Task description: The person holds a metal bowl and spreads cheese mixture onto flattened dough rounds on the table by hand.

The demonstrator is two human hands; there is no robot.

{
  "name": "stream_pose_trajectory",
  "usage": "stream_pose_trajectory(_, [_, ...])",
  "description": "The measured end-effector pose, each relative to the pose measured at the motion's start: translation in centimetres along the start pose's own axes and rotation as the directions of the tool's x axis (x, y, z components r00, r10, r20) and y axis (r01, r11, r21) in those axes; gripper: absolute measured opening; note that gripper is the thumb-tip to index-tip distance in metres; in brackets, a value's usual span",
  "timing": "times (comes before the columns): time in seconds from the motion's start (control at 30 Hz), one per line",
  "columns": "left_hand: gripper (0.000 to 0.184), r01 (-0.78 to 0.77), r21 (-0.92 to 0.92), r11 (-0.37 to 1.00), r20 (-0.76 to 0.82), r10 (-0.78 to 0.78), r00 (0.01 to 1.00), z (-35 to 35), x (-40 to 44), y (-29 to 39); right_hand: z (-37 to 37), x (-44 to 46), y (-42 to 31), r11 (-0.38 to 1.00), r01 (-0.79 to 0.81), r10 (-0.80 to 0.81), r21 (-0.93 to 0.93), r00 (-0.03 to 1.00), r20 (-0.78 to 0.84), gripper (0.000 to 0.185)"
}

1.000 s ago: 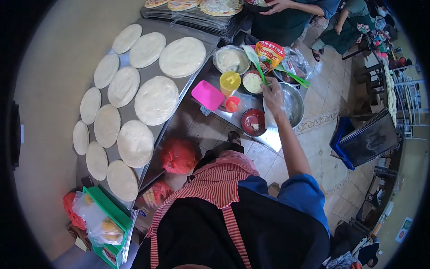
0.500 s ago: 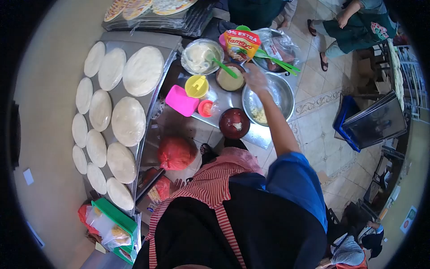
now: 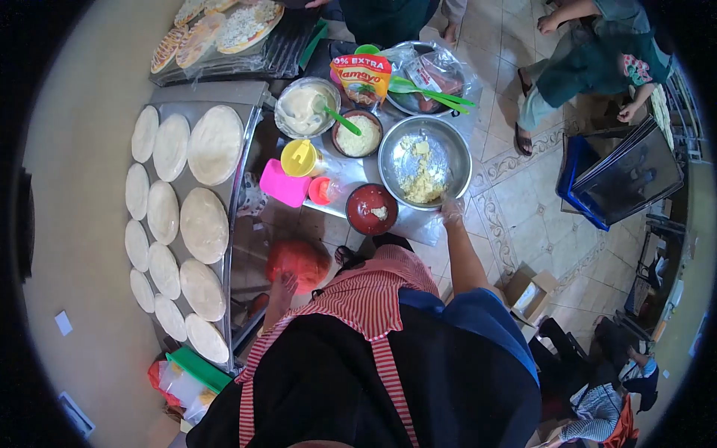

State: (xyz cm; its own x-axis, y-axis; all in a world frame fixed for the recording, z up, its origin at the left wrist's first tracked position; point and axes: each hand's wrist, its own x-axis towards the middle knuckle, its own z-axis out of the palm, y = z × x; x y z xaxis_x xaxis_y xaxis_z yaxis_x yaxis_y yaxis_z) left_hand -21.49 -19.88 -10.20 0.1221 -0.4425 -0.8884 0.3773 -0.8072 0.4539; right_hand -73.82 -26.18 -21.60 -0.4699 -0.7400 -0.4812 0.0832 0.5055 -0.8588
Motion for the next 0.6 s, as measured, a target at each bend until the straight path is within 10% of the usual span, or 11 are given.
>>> stream_pose_trajectory(0.03, [0.055,-0.066,0.051,0.997,-0.002,0.066,0.998,0.8,0.2,0.7,-0.9,0.0,0.4,0.801,0.346,-0.330,-0.488,0.936,0.122,0.024])
stream_pose_trajectory(0.07, [0.055,-0.093,0.051,0.994,0.016,0.092,0.996,1.4,0.3,1.3,-1.9,0.3,1.0,0.281,0.562,-0.522,-0.778,0.769,0.368,0.022])
stream_pose_trajectory(0.17, [0.047,-0.184,0.188,0.965,0.099,0.167,0.981,2.6,0.4,2.6,-3.5,2.9,5.7,0.962,0.249,-0.238,-0.116,0.966,0.098,0.022])
stream_pose_trajectory(0.2, [0.046,-0.180,0.205,0.962,0.123,0.157,0.980,2.8,0.3,2.9,-4.4,1.1,2.5,0.961,0.001,-0.038,0.275,0.991,0.129,0.024])
stream_pose_trajectory(0.27, [0.042,-0.146,0.159,0.976,0.327,0.088,0.941,1.4,3.6,1.9,-5.2,-3.7,-3.2,0.911,0.160,-0.223,0.380,0.967,0.128,0.027])
stream_pose_trajectory(0.3, [0.042,-0.194,0.228,0.954,0.341,0.109,0.934,2.7,2.4,2.8,-5.6,-5.7,-7.5,0.896,0.213,-0.266,0.389,0.960,0.088,0.027])
stream_pose_trajectory(0.37, [0.051,-0.245,0.312,0.918,0.399,0.108,0.911,5.8,-2.0,4.6,-5.5,-10.4,-14.9,0.953,-0.259,0.220,0.156,0.949,0.225,0.028])
stream_pose_trajectory(0.4, [0.051,-0.287,0.230,0.930,0.478,0.149,0.866,6.8,-2.6,4.9,-2.9,-12.7,-16.8,0.995,0.089,-0.091,0.055,0.995,0.038,0.029])
stream_pose_trajectory(0.5, [0.053,-0.254,0.062,0.965,0.655,0.153,0.740,11.3,-5.7,7.5,0.5,-15.4,-18.7,0.998,0.026,0.002,-0.064,0.914,0.406,0.039])
stream_pose_trajectory(0.57, [0.060,0.216,-0.248,0.944,0.884,0.129,0.449,13.3,-6.8,8.9,5.0,-21.4,-23.9,0.993,0.053,-0.013,-0.105,0.936,0.352,0.044])
stream_pose_trajectory(0.6, [0.072,0.033,-0.253,0.967,0.869,0.212,0.447,13.2,-5.6,8.5,6.2,-22.5,-23.8,0.897,0.324,-0.174,-0.302,0.884,0.434,0.041])
